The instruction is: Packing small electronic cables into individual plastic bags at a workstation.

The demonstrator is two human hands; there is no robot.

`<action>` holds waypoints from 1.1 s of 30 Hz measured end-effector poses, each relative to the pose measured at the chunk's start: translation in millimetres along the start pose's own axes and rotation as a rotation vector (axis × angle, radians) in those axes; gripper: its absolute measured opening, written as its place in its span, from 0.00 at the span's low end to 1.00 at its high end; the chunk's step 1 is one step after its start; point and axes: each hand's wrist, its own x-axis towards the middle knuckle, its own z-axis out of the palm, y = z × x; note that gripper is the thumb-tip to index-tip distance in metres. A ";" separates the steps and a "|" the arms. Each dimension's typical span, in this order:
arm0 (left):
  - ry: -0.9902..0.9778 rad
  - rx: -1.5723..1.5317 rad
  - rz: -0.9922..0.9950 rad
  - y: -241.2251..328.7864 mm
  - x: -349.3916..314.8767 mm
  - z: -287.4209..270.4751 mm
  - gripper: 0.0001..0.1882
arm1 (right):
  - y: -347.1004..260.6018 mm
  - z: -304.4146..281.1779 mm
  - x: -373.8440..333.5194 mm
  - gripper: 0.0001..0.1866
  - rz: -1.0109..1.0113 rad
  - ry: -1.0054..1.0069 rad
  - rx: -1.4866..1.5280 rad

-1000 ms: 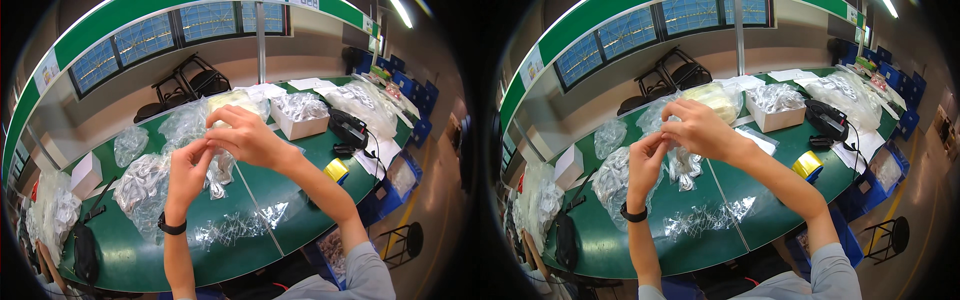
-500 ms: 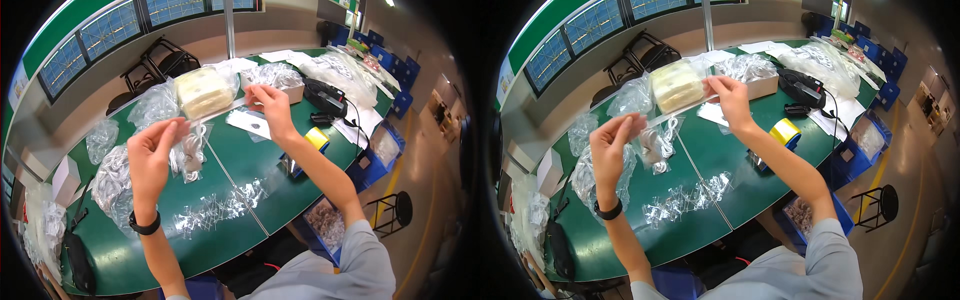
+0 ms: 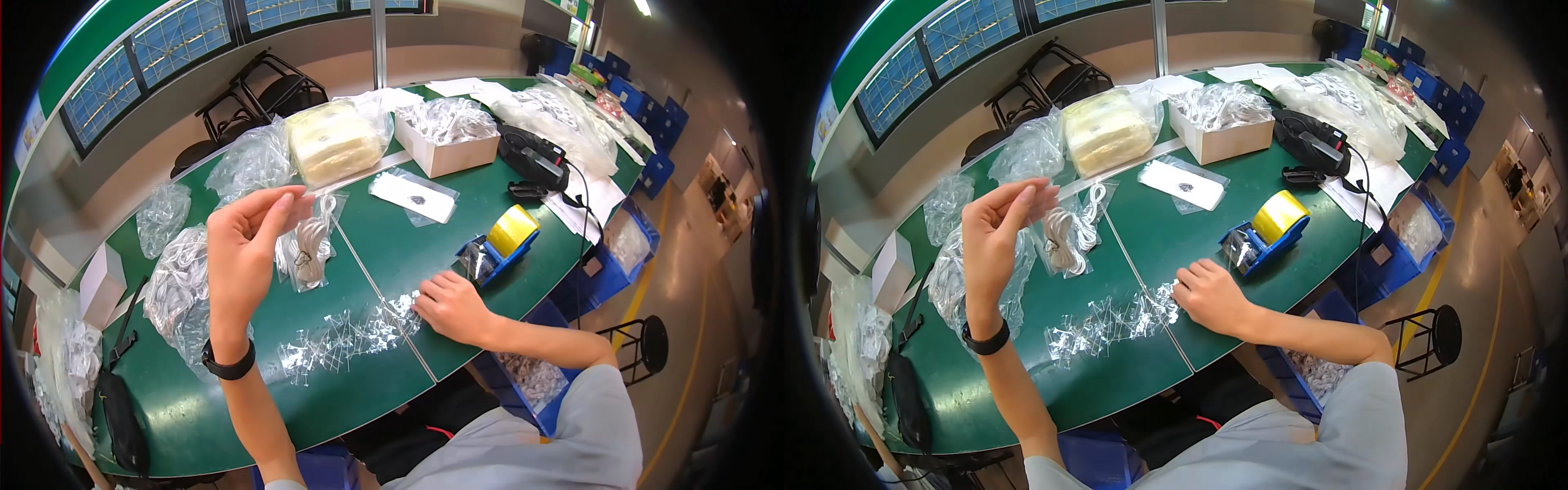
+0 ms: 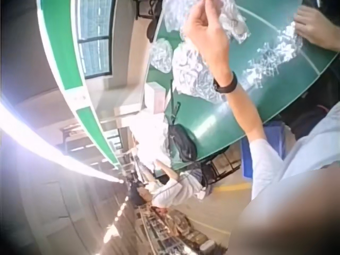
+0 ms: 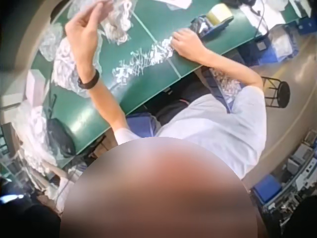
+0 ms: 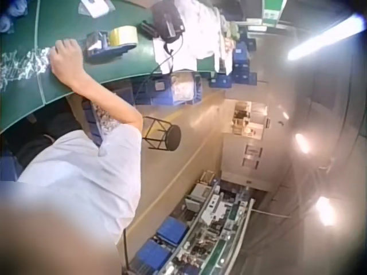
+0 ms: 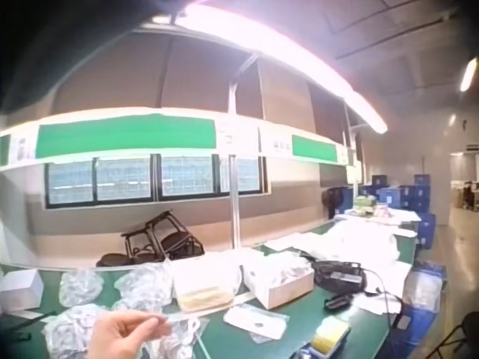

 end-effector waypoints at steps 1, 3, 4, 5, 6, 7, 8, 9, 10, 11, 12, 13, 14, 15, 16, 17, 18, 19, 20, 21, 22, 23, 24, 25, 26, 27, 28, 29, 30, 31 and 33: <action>0.009 -0.016 -0.008 0.9 -0.5 -0.6 0.12 | -5.7 -3.2 -4.1 0.09 0.044 -0.036 0.040; 0.013 -0.005 -0.002 2.5 -0.9 -1.7 0.13 | -11.7 -7.8 -8.5 0.10 0.042 -0.058 0.045; 0.016 0.003 0.005 2.2 -0.8 -1.7 0.13 | -14.2 -10.2 -11.1 0.11 0.041 -0.080 0.049; 0.015 0.003 0.003 0.9 -0.6 -1.8 0.13 | -17.9 -14.6 -13.5 0.11 0.042 -0.082 0.050; 0.019 0.006 0.000 0.4 -0.5 -3.1 0.13 | -22.4 -20.2 -15.0 0.15 0.056 -0.127 0.033; 0.023 0.010 -0.003 -0.1 -0.6 -4.0 0.13 | -26.3 -24.4 -17.0 0.20 0.071 -0.172 0.016; 0.024 0.012 -0.003 -0.6 -0.9 -4.5 0.13 | -29.2 -26.4 -20.1 0.20 0.070 -0.172 0.017; 0.023 0.012 -0.003 -0.9 -0.9 -4.5 0.13 | -31.5 -28.4 -23.8 0.24 0.081 -0.206 0.010; 0.022 0.013 -0.004 -0.9 -1.0 -4.6 0.13 | -33.8 -30.4 -26.6 0.29 0.091 -0.240 0.003; 0.022 0.014 -0.004 -0.5 -1.2 -4.6 0.13 | -36.6 -33.7 -28.3 0.29 0.091 -0.239 0.005; 0.019 0.022 -0.002 0.3 -1.2 -4.1 0.12 | -39.5 -38.4 -29.7 0.31 0.097 -0.269 -0.001; 0.016 0.030 0.000 1.1 -1.2 -3.6 0.12 | -41.5 -41.9 -31.0 0.34 0.104 -0.300 -0.005; 0.015 0.031 0.000 1.7 -1.7 -3.4 0.12 | -42.6 -44.2 -32.3 0.34 0.105 -0.300 -0.005; 0.015 0.032 0.000 2.4 -2.1 -2.8 0.12 | -43.3 -46.2 -33.7 0.35 0.107 -0.322 0.017; 0.015 0.034 0.001 3.0 -2.5 -2.2 0.12 | -43.1 -47.5 -35.2 0.36 0.109 -0.345 0.039; 0.013 0.034 0.002 3.5 -2.8 -1.6 0.12 | -41.4 -47.0 -37.1 0.36 0.111 -0.344 0.039; 0.012 0.034 -0.003 3.5 -3.0 -1.3 0.12 | -38.5 -44.4 -39.0 0.36 0.132 -0.334 0.118; 0.011 0.034 -0.008 3.4 -3.3 -0.9 0.12 | -36.2 -43.1 -40.1 0.36 0.152 -0.323 0.198; 0.010 0.035 -0.008 2.5 -3.4 -0.7 0.12 | -34.6 -44.0 -40.0 0.36 0.153 -0.322 0.199; 0.011 0.035 -0.008 2.0 -3.3 -1.0 0.12 | -32.9 -46.7 -38.6 0.34 0.207 -0.321 0.274; 0.012 0.034 -0.008 1.5 -3.3 -0.9 0.12 | -31.2 -48.8 -37.1 0.32 0.262 -0.321 0.349; 0.012 0.034 -0.008 1.4 -3.6 -0.5 0.12 | -29.6 -49.6 -35.5 0.32 0.262 -0.320 0.349; 0.008 0.032 -0.013 1.0 -3.7 -1.1 0.12 | -28.2 -49.1 -32.6 0.29 0.349 -0.276 0.542; 0.005 0.029 -0.020 0.1 -4.0 -1.8 0.12 | -26.6 -48.6 -29.6 0.27 0.436 -0.229 0.736; 0.007 0.031 -0.021 -1.4 -4.5 -2.2 0.12 | -24.4 -48.6 -25.9 0.27 0.433 -0.230 0.738; 0.005 0.033 -0.021 0.9 -4.2 -1.1 0.12 | -21.6 -52.6 -22.2 0.26 0.485 -0.210 0.811; 0.004 0.034 -0.022 3.1 -3.8 -0.3 0.12 | -20.2 -55.4 -19.9 0.26 0.536 -0.190 0.885; 0.005 0.037 -0.015 5.3 -3.2 0.2 0.12 | -20.2 -57.1 -19.1 0.27 0.591 -0.140 0.967; 0.002 0.026 -0.019 4.0 -2.7 -0.6 0.12 | -17.0 -54.8 -18.9 0.27 0.588 -0.140 0.966; 0.000 0.015 -0.023 3.3 -2.1 -1.4 0.12 | -10.9 -51.1 -20.5 0.27 0.619 -0.117 1.065; 0.001 0.012 -0.023 2.5 -2.1 -2.9 0.12 | -4.0 -44.4 -23.2 0.25 0.720 -0.036 1.369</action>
